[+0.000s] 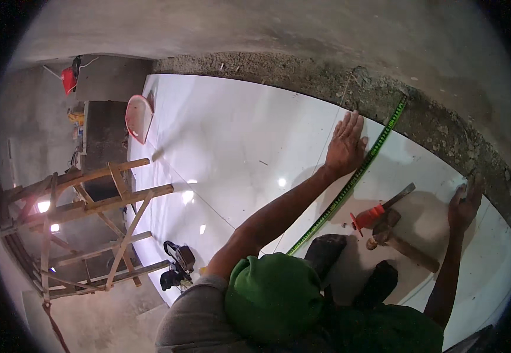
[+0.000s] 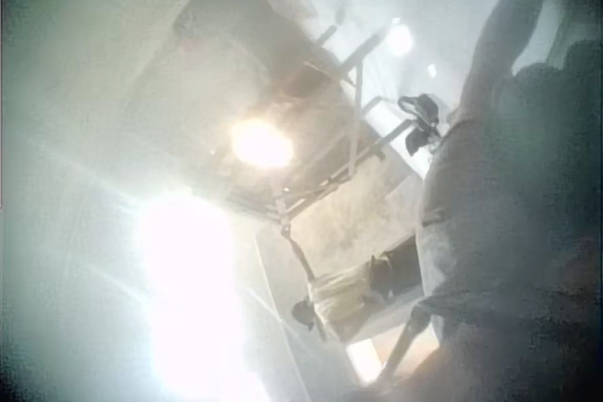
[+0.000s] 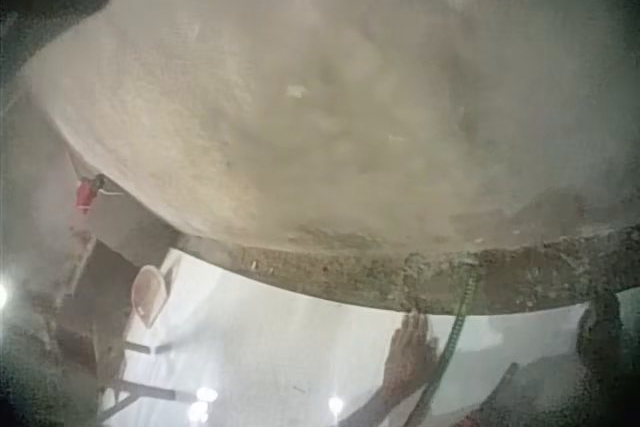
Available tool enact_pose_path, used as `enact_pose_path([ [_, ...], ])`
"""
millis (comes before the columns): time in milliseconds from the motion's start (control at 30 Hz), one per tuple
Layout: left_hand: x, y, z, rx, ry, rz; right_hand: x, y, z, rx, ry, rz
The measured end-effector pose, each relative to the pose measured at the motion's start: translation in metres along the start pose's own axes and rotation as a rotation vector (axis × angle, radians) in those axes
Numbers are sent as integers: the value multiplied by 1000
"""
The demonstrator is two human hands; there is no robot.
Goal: The person prepares the floor for tiling by using a hammer and chisel to remove excess concrete from the wall base, and uses a measuring tape to measure the floor area.
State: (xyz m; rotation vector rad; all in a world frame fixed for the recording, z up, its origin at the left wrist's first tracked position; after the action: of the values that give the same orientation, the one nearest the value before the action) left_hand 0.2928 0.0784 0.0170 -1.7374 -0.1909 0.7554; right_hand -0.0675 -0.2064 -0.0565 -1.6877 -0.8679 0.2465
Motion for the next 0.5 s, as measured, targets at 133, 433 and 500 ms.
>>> enact_pose_path([
  [133,-8,-25,32,47,-73,178,0,-13,-6,-134,-184,36],
  [433,-39,-76,230,110,-482,111,30,-31,-16,-131,34,43],
  [500,-37,-71,257,139,-506,132,30,-30,-15,-150,-19,40],
])
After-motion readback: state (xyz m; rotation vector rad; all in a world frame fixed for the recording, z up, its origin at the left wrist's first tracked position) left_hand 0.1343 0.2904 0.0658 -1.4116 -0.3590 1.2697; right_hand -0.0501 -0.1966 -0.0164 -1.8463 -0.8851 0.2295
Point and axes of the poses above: each hand's wrist, its own z-axis away from the middle knuckle, its own y-axis out of the palm, x = y × z, the point moved 1 cm from there along -z, towards the middle knuckle, and after that the axes turned 3 degrees about -z, right-handed, at the moved point
